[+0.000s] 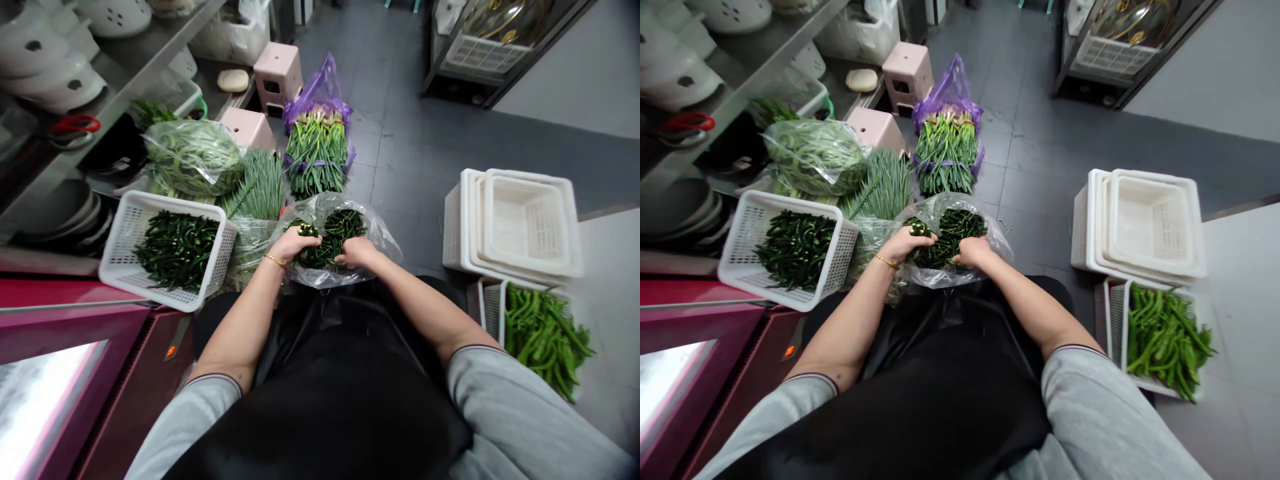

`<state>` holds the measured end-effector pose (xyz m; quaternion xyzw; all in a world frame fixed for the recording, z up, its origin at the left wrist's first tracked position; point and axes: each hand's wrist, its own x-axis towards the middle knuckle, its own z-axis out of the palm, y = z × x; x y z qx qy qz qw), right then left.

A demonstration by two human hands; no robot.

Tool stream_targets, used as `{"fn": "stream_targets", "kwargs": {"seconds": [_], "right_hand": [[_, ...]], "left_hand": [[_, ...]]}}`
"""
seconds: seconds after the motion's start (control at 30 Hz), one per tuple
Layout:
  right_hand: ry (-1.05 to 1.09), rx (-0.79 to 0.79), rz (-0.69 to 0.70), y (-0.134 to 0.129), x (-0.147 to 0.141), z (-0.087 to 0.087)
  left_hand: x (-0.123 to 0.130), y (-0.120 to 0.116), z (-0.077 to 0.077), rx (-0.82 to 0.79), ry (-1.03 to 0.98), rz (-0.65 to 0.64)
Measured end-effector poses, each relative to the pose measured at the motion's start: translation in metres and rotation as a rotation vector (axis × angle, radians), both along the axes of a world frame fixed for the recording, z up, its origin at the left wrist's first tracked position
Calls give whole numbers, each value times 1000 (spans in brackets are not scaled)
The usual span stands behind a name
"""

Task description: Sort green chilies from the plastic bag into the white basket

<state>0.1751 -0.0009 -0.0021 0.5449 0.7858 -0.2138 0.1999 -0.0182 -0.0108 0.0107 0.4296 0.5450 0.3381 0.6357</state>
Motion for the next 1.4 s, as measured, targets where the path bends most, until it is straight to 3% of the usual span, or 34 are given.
{"fn": "stream_targets", "kwargs": {"seconds": [0.1, 0.17, 0.37, 0.43, 0.57, 0.63, 0.7, 0.8, 0.9, 0.97, 1.03, 1.1, 1.2, 1.27, 1.33, 1.4], "right_hand": [[-2, -30, -83, -7, -8, -8], [0, 29, -99, -9, -7, -4], [230, 153, 105, -13, 2, 22], [334, 75, 59, -12, 0, 21], [374, -100, -233, 0, 3, 15], [292, 23, -213, 6, 6, 13], [194, 186, -152, 11, 5, 10], [126, 266, -168, 20, -4, -3], [174, 266, -163, 31, -8, -13], [291, 266, -205, 42, -3, -12], [473, 199, -315, 52, 6, -3], [661, 49, -457, 57, 12, 9], [885, -213, -598, 41, 12, 19], [927, -278, -586, 19, 7, 20], [836, -149, -476, -4, 5, 19], [634, 116, -323, -18, 6, 19]], "left_hand": [[-5, 3, -1, -14, -47, 51], [-7, 4, 0, -38, -103, 83], [14, -8, -4, -94, -10, 5], [24, -14, -4, 33, 49, 17], [28, -19, -6, 516, 271, 49], [21, -14, -9, 513, 377, 8], [8, -4, -12, 365, 443, -28], [-15, 19, -9, 272, 377, 151], [-36, 37, 8, 266, 93, 506], [-43, 39, 23, 197, -120, 606], [-41, 31, 34, 189, -225, 515], [-29, 17, 38, 265, -160, 299], [1, -2, 28, 391, 133, 27], [21, -11, 13, 410, 245, -75], [37, -17, -3, 349, 222, -136], [43, -20, -12, 225, 136, -159]]}}
